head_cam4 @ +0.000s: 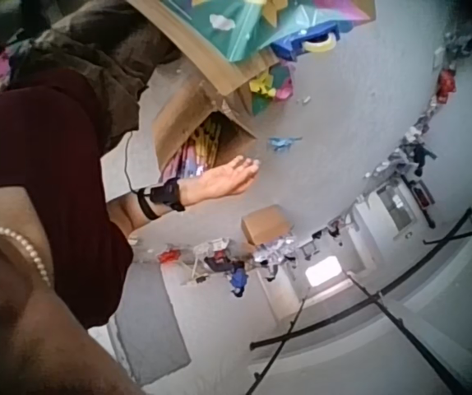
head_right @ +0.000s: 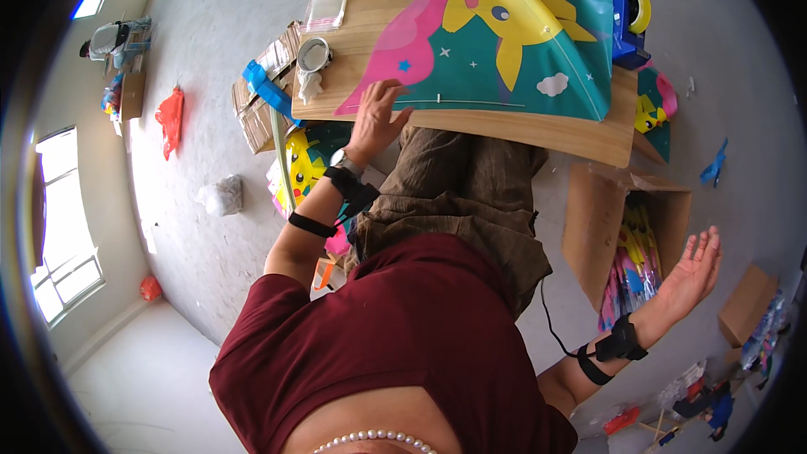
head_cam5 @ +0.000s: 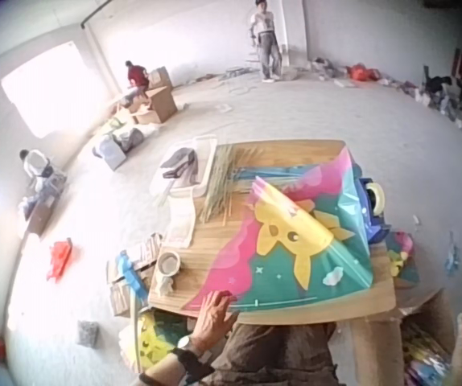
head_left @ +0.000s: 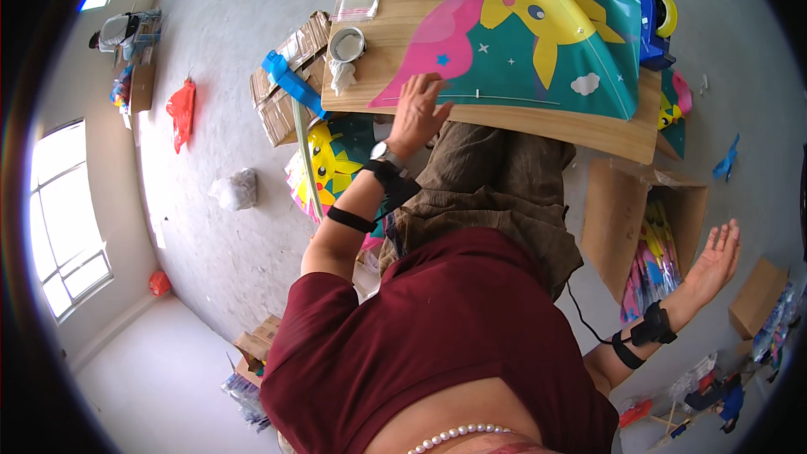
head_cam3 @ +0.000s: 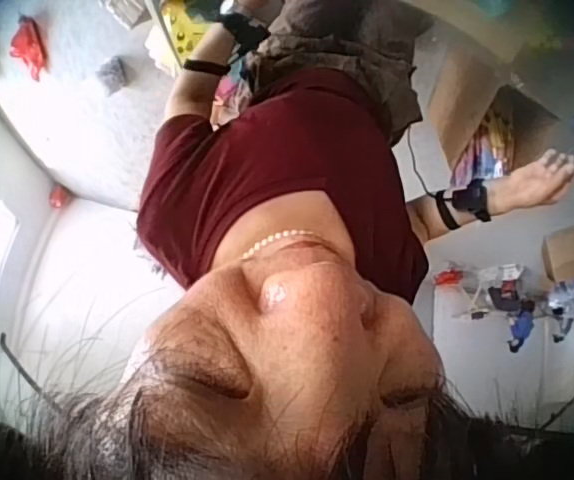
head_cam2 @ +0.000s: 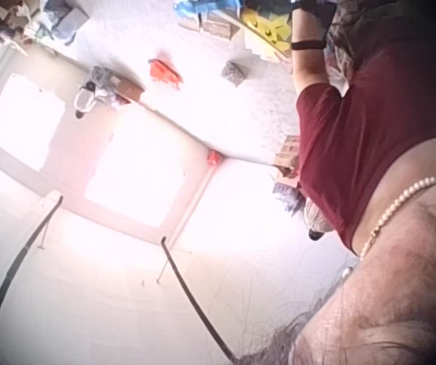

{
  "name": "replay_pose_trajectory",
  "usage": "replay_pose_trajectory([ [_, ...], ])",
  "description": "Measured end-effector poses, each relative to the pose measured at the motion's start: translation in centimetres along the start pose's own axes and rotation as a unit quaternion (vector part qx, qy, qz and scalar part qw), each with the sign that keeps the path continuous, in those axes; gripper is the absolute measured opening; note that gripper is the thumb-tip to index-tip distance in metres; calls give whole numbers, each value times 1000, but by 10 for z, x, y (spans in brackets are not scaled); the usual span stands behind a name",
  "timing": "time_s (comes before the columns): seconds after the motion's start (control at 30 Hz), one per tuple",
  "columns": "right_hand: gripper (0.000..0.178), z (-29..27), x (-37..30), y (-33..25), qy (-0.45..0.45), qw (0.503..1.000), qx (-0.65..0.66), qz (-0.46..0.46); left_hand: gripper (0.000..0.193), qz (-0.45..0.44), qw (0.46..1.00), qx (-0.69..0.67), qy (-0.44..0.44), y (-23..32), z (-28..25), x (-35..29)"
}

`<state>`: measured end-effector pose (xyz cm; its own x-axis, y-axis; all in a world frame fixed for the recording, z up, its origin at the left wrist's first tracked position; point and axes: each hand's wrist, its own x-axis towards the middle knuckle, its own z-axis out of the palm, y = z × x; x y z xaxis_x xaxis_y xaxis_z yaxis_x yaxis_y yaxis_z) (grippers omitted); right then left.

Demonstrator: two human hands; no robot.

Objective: The person assembles a Pikachu-themed kite by attaching a thin rod to the kite's surface using a tape dispenser. They smooth the kite material, fold the edges, and secure the rod with tape. The person then attaches a string to the kite's frame.

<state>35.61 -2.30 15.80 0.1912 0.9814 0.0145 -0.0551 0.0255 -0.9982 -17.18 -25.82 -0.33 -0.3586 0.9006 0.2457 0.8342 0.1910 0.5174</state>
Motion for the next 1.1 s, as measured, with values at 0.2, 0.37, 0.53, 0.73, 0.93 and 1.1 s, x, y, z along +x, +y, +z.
replay_pose_trajectory([
  [0.2, 30, 2, 0, -2, -4, 1000, -6, -1, 51, 6, 999, -47, 19, 24, 41, 13],
  [0.37, 30, 1, -2, -3, -6, 1000, -3, 0, 54, -16, 997, -76, 25, 23, 52, 14],
  [0.53, 30, -3, 1, 1, -4, 1000, -2, 1, 48, -29, 996, -75, 30, 15, 52, 12],
  [0.73, 30, -2, 2, 2, -17, 1000, 9, 2, 39, -31, 995, -79, 43, 17, 51, 13],
  [0.93, 29, 2, 2, 2, -10, 1000, 3, 0, 35, -33, 994, -84, 55, 19, 55, 15],
  [1.1, 28, 0, 3, 2, -10, 1000, 6, 3, 32, -31, 994, -88, 61, 20, 59, 15],
])
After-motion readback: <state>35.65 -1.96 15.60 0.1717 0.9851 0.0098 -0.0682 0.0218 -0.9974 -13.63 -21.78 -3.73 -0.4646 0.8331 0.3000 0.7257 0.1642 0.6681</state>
